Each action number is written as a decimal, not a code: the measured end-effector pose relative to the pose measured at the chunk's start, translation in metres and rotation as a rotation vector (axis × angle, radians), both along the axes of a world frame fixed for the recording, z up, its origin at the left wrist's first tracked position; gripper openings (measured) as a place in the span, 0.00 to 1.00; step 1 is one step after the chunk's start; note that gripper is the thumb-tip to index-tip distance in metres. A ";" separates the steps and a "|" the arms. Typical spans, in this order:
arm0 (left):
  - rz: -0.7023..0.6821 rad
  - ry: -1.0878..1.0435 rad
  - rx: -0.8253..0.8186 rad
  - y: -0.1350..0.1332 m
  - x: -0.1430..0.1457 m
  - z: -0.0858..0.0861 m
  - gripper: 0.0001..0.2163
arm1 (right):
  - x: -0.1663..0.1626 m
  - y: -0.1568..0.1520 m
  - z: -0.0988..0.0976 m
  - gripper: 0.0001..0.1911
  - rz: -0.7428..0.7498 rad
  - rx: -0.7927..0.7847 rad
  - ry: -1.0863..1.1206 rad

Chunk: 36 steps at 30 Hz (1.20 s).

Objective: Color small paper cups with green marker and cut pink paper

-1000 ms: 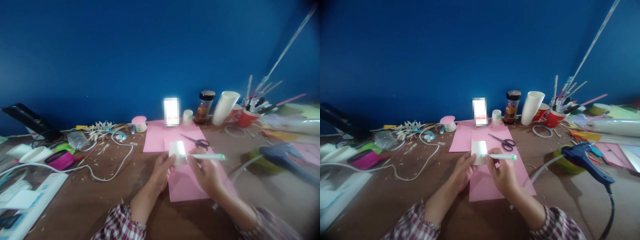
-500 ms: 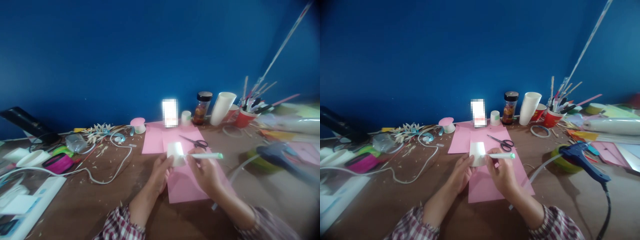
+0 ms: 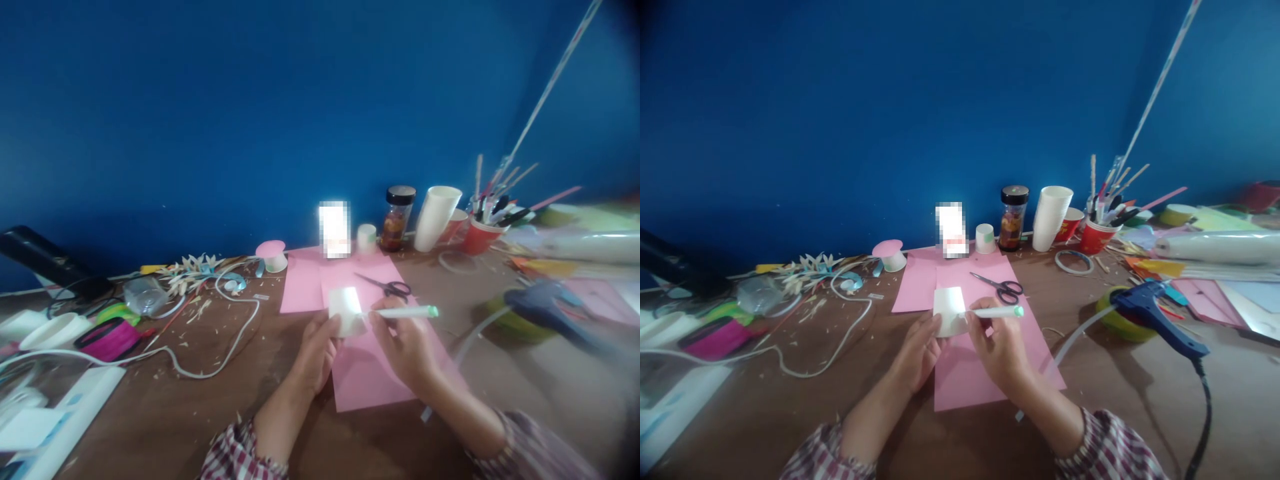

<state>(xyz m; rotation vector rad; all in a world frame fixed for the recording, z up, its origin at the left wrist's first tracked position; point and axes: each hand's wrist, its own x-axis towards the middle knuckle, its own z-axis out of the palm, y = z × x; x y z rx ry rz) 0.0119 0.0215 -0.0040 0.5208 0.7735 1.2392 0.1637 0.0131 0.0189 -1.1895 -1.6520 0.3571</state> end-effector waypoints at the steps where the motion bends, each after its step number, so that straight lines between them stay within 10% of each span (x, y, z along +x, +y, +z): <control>1: -0.001 0.004 0.007 0.000 0.000 0.000 0.14 | 0.000 0.000 -0.001 0.07 0.002 -0.002 -0.005; 36: -0.066 -0.002 0.024 0.000 -0.001 -0.003 0.12 | 0.001 0.000 -0.002 0.07 0.006 -0.016 -0.021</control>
